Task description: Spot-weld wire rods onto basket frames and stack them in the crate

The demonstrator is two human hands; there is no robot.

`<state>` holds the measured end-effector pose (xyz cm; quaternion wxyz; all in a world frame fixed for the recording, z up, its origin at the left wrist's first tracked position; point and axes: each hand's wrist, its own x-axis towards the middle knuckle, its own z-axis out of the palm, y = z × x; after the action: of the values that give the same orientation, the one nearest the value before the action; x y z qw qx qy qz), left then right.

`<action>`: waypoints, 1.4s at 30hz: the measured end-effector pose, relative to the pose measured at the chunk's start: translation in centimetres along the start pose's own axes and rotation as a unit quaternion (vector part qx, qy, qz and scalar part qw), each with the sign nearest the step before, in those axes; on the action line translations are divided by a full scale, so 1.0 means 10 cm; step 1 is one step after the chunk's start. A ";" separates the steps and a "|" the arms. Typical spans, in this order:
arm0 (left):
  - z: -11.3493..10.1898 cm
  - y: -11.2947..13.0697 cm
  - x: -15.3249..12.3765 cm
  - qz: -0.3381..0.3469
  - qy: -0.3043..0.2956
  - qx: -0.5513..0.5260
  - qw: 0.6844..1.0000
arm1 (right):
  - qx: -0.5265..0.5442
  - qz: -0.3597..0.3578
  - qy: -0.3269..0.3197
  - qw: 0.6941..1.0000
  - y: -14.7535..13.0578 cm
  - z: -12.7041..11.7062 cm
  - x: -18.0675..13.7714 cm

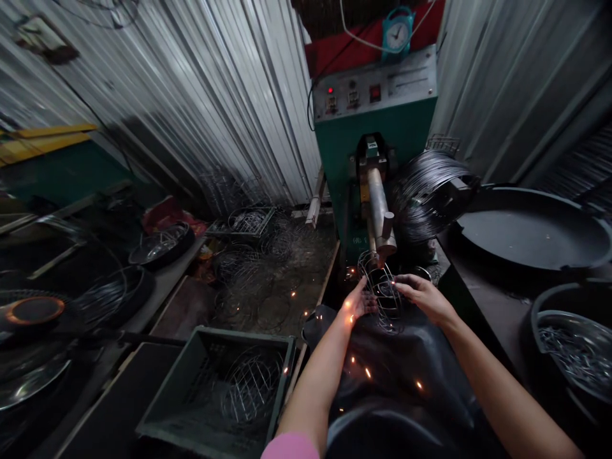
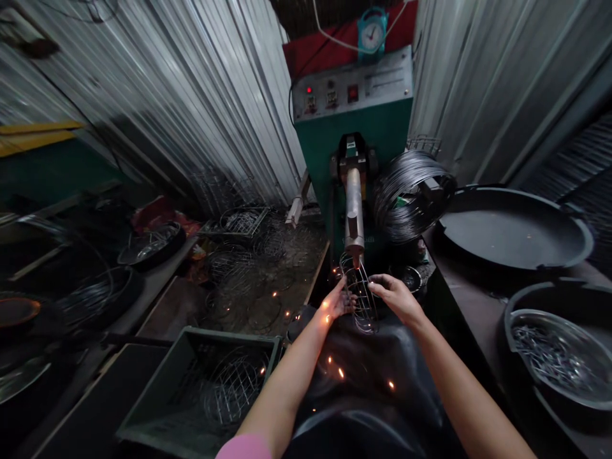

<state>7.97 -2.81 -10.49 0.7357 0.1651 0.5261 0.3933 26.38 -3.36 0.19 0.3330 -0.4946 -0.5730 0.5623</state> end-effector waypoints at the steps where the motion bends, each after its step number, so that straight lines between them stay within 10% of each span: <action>1: -0.05 -0.05 -0.05 0.045 0.019 0.040 0.998 | 0.002 0.004 -0.012 1.000 0.05 -0.03 -0.07; 4: -0.21 -0.18 -0.17 0.280 0.101 0.278 0.913 | -0.003 0.029 -0.062 0.998 0.24 -0.08 -0.27; 8: -0.26 -0.23 -0.16 0.503 0.104 0.555 0.655 | -0.013 0.027 -0.047 0.998 0.41 -0.04 -0.42; 11: -0.20 -0.22 -0.05 0.549 0.106 0.580 0.592 | -0.019 0.002 0.001 1.000 0.42 0.02 -0.46; 28: -0.05 -0.17 0.12 0.499 0.048 0.345 0.794 | -0.055 -0.054 0.050 0.996 -0.01 0.11 0.08; 42: -0.01 0.01 0.17 0.441 0.044 0.304 0.843 | -0.059 -0.045 0.029 0.997 -0.01 0.08 0.11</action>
<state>8.02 -1.49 -11.56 0.3738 0.5778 0.5230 0.5030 25.32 -2.57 0.00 0.3444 -0.5031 -0.6169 0.4978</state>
